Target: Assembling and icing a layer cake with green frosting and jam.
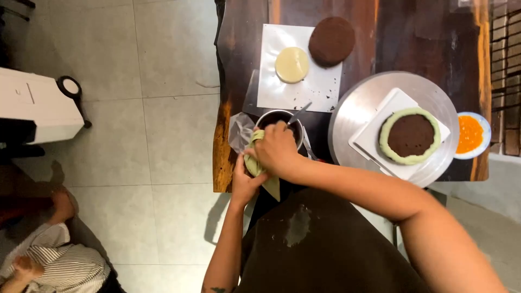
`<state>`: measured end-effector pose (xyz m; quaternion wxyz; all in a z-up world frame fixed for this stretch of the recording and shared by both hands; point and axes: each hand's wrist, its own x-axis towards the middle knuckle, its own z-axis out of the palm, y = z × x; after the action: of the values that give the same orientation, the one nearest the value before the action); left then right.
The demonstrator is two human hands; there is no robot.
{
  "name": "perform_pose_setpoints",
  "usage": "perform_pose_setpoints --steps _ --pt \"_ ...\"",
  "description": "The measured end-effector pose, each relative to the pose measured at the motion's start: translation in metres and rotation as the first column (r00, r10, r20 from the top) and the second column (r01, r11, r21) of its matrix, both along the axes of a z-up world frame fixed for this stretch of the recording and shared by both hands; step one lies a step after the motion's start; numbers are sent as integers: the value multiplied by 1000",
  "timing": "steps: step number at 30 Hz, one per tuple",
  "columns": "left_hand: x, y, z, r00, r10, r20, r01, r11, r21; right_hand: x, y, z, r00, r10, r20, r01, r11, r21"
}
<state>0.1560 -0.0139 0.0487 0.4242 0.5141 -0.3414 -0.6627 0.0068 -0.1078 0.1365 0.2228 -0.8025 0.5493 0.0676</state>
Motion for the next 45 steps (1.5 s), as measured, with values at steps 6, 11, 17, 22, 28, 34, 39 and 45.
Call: perform_pose_setpoints --steps 6,11,17,22,28,34,39,45 --pt "-8 -20 20 988 157 1 -157 987 42 7 -37 -2 960 277 42 -222 842 -491" --pt "-17 -37 35 913 149 379 -138 989 -56 -20 -64 -6 835 501 225 -227 688 -690" --pt "-36 -49 45 688 -63 723 -34 992 118 -76 -171 -81 941 134 312 36 873 -486" --pt "-52 -55 43 380 -149 913 133 985 105 -105 -233 -151 979 46 -200 -102 954 -282" --pt "-68 -51 29 216 113 970 202 967 -158 -96 -247 -159 930 109 -352 -117 993 0" --pt "-80 -44 19 182 76 980 271 954 -125 -89 -256 -165 944 68 -322 -69 998 10" --pt "-86 -39 8 196 88 977 295 944 -144 -83 -267 -162 935 111 -338 -84 992 95" --pt "-83 -46 31 251 20 968 265 960 -89 -82 -267 -160 945 59 -320 -23 993 113"
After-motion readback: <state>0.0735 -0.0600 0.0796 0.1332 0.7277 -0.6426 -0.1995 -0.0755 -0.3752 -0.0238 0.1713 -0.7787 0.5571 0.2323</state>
